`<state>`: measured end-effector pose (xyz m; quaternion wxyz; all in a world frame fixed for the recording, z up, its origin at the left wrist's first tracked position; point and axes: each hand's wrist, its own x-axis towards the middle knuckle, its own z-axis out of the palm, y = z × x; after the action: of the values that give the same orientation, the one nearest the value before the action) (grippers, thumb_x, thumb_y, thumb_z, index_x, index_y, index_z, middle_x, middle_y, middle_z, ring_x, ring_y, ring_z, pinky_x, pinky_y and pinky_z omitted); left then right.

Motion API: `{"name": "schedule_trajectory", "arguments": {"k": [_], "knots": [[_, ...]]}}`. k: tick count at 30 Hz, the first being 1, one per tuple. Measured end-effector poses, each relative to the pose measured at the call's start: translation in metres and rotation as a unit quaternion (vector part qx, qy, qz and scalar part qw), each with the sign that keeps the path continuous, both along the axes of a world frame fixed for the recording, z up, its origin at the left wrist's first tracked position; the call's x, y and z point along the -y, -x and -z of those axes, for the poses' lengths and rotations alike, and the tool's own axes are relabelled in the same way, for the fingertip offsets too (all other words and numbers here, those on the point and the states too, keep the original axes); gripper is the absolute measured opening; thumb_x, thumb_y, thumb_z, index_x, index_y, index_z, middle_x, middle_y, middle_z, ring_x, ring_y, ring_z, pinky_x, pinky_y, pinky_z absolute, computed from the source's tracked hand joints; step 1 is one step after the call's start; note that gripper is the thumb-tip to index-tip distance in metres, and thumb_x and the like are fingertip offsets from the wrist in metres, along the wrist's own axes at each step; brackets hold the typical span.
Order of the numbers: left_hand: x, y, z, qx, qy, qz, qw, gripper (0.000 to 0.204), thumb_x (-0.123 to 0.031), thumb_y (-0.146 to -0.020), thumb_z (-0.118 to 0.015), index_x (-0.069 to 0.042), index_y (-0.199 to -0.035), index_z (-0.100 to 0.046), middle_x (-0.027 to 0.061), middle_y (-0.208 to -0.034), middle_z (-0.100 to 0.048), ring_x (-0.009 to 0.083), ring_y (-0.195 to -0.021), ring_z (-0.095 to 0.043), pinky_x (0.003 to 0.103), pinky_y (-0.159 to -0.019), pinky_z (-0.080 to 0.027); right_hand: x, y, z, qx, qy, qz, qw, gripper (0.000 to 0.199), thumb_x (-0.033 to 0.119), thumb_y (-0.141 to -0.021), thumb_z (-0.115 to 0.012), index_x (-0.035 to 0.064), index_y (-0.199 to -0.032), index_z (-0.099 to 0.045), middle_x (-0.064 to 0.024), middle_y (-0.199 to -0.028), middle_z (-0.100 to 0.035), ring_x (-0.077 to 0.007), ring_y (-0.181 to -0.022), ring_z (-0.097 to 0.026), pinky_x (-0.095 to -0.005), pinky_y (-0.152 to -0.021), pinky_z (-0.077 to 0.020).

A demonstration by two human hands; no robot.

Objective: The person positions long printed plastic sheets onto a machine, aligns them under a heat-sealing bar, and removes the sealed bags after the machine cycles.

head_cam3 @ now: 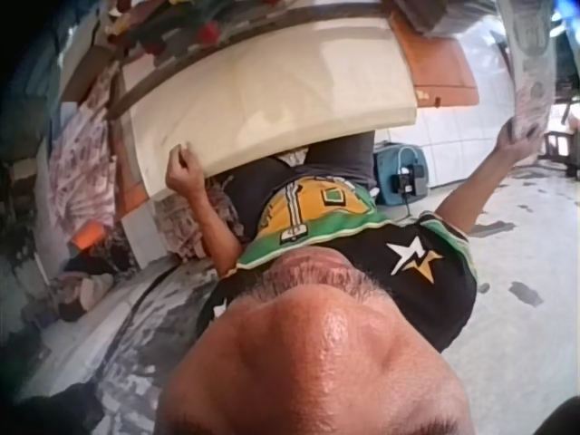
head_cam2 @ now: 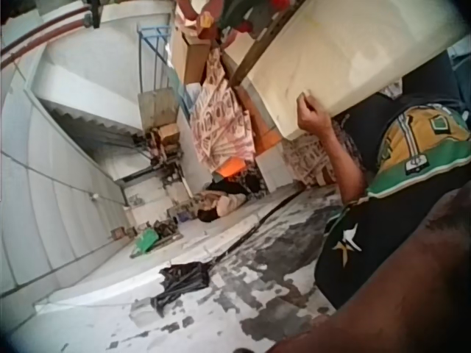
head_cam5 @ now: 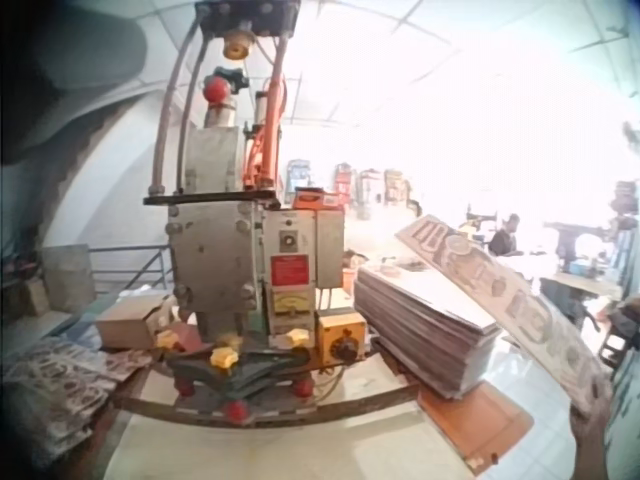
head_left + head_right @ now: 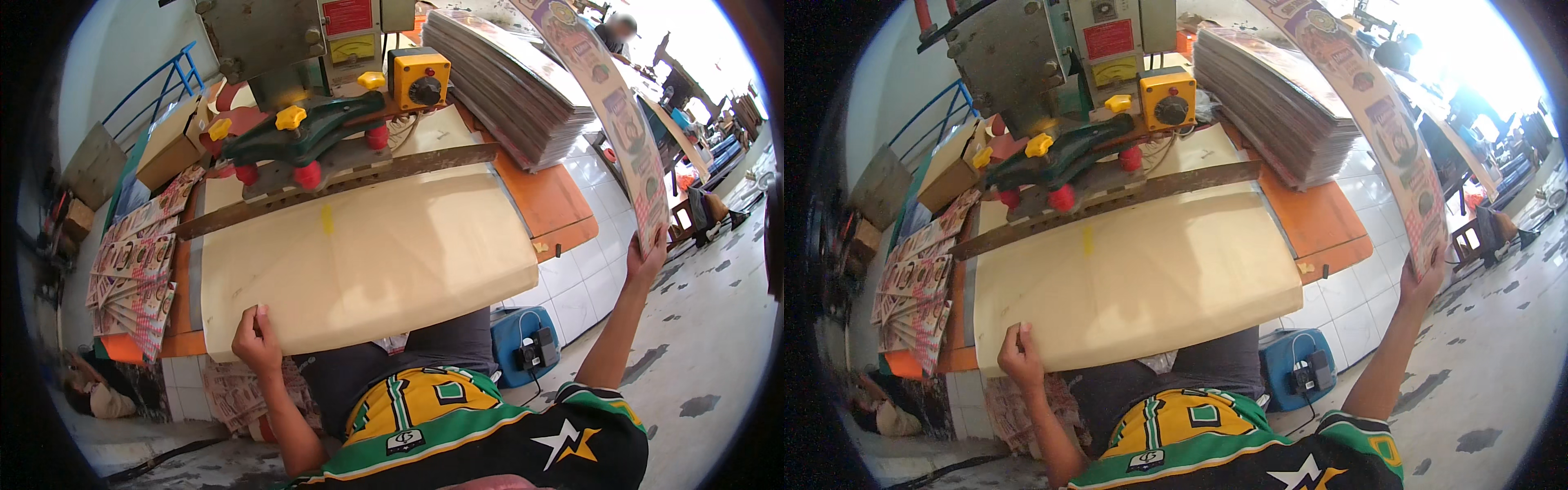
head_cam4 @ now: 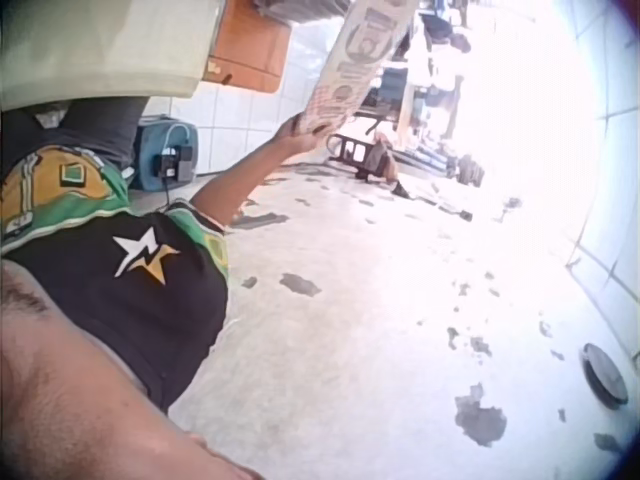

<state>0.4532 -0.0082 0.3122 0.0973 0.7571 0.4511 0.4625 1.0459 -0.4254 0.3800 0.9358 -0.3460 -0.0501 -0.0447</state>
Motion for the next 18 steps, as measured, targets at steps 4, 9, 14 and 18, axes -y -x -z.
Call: {"name": "schedule_trajectory", "arguments": {"k": [4,9,14,18], "knots": [[0.000,-0.001,-0.004,-0.014,0.018,-0.003,1.000,0.022,-0.021,-0.102,-0.064,-0.002,-0.094,-0.072,0.0103,-0.076,-0.071,0.0209,-0.064,-0.065,0.033,-0.059,-0.049,0.011,0.012,0.041,0.016,-0.036,-0.084,0.996,0.042,0.028,-0.107,-0.056,0.0038,-0.142,-0.055,-0.0110,-0.141,-0.061,-0.0216,-0.121,-0.063,-0.0381,-0.100,-0.0525],[0.002,-0.003,-0.006,-0.004,0.007,-0.009,1.000,0.024,-0.023,-0.102,-0.064,-0.002,-0.093,-0.072,0.0088,-0.075,-0.071,0.0179,-0.064,-0.065,0.032,-0.059,-0.049,-0.008,0.044,0.057,0.090,-0.020,-0.209,0.974,0.049,0.032,-0.111,-0.046,0.0024,-0.149,-0.048,-0.0135,-0.150,-0.055,-0.0262,-0.134,-0.056,-0.0437,-0.113,-0.0444],[-0.012,0.022,0.007,0.105,0.195,0.071,0.973,0.032,-0.029,-0.106,-0.059,0.000,-0.100,-0.071,0.0090,-0.088,-0.073,0.0163,-0.076,-0.066,0.031,-0.069,-0.050,-0.004,0.038,0.075,0.139,0.004,-0.326,0.935,0.050,0.035,-0.110,-0.046,0.0030,-0.149,-0.048,-0.0139,-0.148,-0.057,-0.0281,-0.132,-0.058,-0.0456,-0.111,-0.0465],[-0.027,0.069,0.052,0.368,0.250,0.091,0.891,0.060,-0.051,-0.108,-0.046,0.002,-0.133,-0.055,0.0137,-0.127,-0.064,0.0206,-0.113,-0.061,0.036,-0.099,-0.048,-0.042,0.068,0.059,0.158,0.124,-0.289,0.936,0.047,0.035,-0.108,-0.048,-0.0009,-0.139,-0.054,-0.0156,-0.130,-0.066,-0.0260,-0.113,-0.069,-0.0413,-0.100,-0.0557]]}}
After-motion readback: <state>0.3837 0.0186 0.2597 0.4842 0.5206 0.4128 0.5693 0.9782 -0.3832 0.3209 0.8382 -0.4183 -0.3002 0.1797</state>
